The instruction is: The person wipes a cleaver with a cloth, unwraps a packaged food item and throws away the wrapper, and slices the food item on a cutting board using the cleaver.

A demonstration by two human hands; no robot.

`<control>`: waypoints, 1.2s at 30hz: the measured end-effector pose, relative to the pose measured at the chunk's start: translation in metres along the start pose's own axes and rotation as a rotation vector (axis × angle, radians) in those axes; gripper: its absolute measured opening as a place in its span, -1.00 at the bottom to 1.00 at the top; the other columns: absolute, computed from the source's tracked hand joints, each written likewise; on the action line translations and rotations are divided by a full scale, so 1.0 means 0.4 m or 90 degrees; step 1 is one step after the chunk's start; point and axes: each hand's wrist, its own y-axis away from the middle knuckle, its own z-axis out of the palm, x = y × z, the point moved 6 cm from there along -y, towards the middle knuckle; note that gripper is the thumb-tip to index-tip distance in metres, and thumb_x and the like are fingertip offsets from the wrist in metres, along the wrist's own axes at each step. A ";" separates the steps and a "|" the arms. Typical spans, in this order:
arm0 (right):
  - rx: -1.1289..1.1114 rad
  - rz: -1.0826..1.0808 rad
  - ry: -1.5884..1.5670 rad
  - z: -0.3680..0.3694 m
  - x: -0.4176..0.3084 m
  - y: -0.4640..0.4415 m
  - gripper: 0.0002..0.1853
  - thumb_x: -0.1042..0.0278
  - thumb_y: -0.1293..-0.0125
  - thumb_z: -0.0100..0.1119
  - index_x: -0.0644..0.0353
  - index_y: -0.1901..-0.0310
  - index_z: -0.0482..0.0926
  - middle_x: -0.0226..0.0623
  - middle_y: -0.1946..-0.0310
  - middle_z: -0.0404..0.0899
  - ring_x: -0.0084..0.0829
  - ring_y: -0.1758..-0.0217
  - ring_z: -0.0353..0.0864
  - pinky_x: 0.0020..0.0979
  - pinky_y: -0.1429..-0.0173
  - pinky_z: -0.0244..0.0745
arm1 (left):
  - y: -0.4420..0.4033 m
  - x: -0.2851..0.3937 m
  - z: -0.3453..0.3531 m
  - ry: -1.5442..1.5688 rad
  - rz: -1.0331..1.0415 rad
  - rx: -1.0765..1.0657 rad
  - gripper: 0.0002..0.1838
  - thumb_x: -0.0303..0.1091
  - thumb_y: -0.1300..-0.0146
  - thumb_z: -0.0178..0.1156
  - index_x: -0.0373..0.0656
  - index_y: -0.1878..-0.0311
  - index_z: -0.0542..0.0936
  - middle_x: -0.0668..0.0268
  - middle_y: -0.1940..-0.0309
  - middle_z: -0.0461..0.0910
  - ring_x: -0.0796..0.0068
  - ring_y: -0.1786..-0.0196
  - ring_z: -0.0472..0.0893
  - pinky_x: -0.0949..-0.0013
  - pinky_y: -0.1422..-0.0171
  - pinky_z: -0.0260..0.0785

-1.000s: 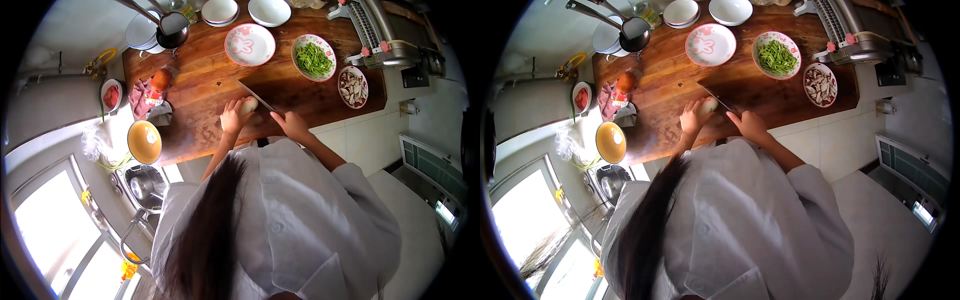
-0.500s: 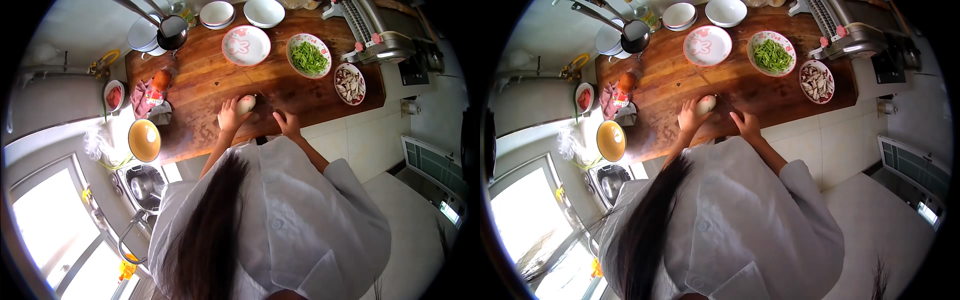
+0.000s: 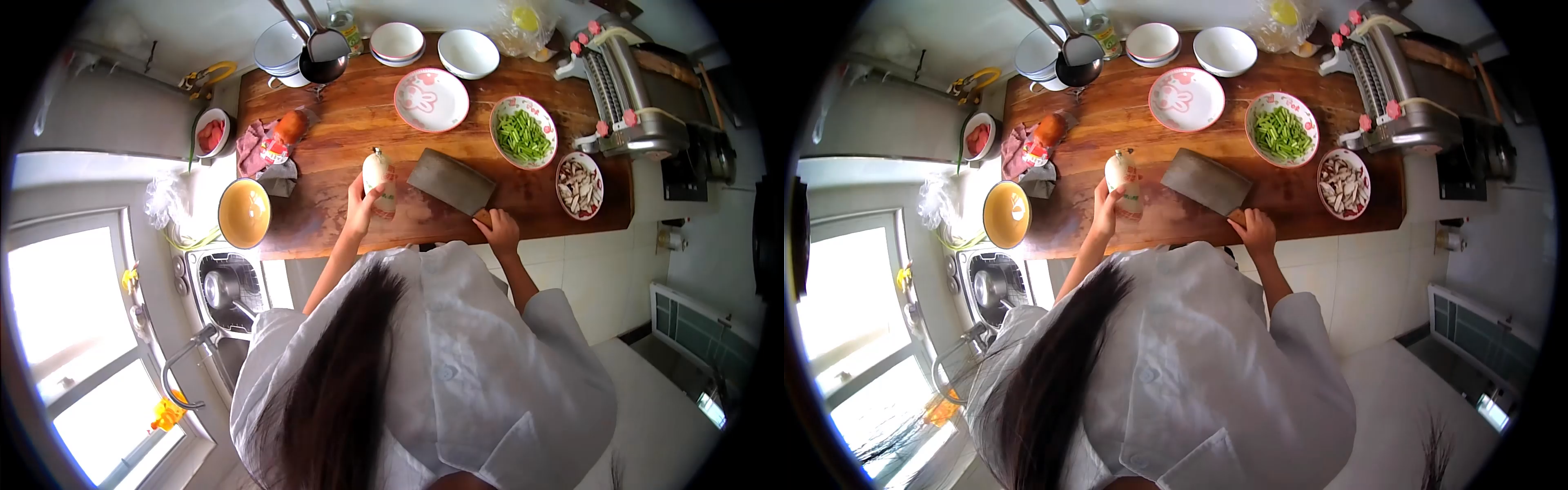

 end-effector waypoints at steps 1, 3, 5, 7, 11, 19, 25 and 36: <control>0.003 -0.012 0.000 0.002 0.001 -0.015 -0.61 -0.03 -0.06 0.23 0.14 0.44 0.37 -0.27 0.51 0.35 -0.21 0.40 0.42 -0.26 0.34 0.37 | 0.002 0.018 0.023 0.101 -0.012 -0.021 -0.51 -0.27 0.02 0.35 -0.30 0.05 0.43 0.34 0.34 0.54 0.59 0.27 0.49 0.47 0.12 0.36; 0.018 -0.046 0.045 0.005 -0.005 -0.039 -0.60 -0.04 -0.05 0.21 0.15 0.41 0.38 -0.25 0.42 0.33 -0.21 0.29 0.37 -0.26 0.19 0.32 | 0.010 0.053 0.058 0.036 0.020 -0.012 -0.49 -0.28 0.05 0.37 -0.28 0.04 0.43 0.34 0.34 0.54 0.59 0.29 0.49 0.47 0.13 0.38; -0.004 -0.035 0.046 0.021 0.007 -0.051 -0.58 -0.06 -0.05 0.20 0.17 0.38 0.39 -0.25 0.37 0.29 -0.21 0.24 0.32 -0.25 0.10 0.27 | 0.019 0.106 0.095 -0.031 0.048 -0.007 -0.46 -0.30 0.08 0.39 -0.27 0.04 0.42 0.34 0.33 0.54 0.58 0.30 0.50 0.48 0.15 0.39; -0.028 0.001 0.043 0.017 0.010 -0.068 -0.62 0.01 -0.07 0.22 0.18 0.38 0.37 -0.25 0.30 0.33 -0.23 0.17 0.34 -0.26 0.09 0.26 | 0.030 0.143 0.137 -0.135 -0.018 -0.031 -0.45 -0.33 0.16 0.44 -0.24 0.08 0.44 0.36 0.33 0.55 0.58 0.34 0.51 0.48 0.18 0.41; 0.166 -0.045 -0.047 -0.172 -0.133 -0.180 -0.66 0.11 -0.10 0.22 0.20 0.40 0.36 -0.23 0.31 0.38 -0.23 0.19 0.39 -0.28 0.16 0.29 | 0.039 0.220 0.179 -0.274 0.198 -0.005 -0.53 -0.36 0.22 0.44 -0.20 0.18 0.48 0.33 0.39 0.56 0.55 0.35 0.56 0.45 0.22 0.42; -0.035 -0.206 -0.407 -0.476 -0.395 -0.398 -0.69 0.15 -0.18 0.16 0.21 0.47 0.35 -0.33 0.73 0.25 -0.34 0.68 0.31 -0.36 0.54 0.23 | 0.062 0.304 0.237 -0.475 0.325 0.028 -0.56 -0.31 0.29 0.44 -0.19 0.28 0.50 0.25 0.42 0.56 0.40 0.36 0.57 0.38 0.23 0.42; -0.220 -0.096 -0.778 -0.408 -0.388 -0.409 -0.73 0.25 -0.37 -0.10 0.20 0.46 0.35 -0.47 0.64 0.22 -0.66 0.57 0.21 -0.53 0.52 0.11 | 0.051 0.293 0.229 -0.347 0.246 -0.011 -0.53 -0.31 0.28 0.44 -0.19 0.24 0.50 0.26 0.38 0.55 0.42 0.30 0.57 0.40 0.20 0.41; -0.226 0.180 -1.170 -0.334 -0.411 -0.405 -0.78 0.29 -0.34 -0.08 0.08 0.48 0.33 -0.63 0.59 0.15 -0.79 0.56 0.06 -0.67 0.53 -0.04 | 0.039 0.243 0.240 0.002 0.092 -0.064 -0.46 -0.41 0.19 0.43 -0.23 0.06 0.46 0.37 0.27 0.54 0.65 0.24 0.51 0.53 0.15 0.38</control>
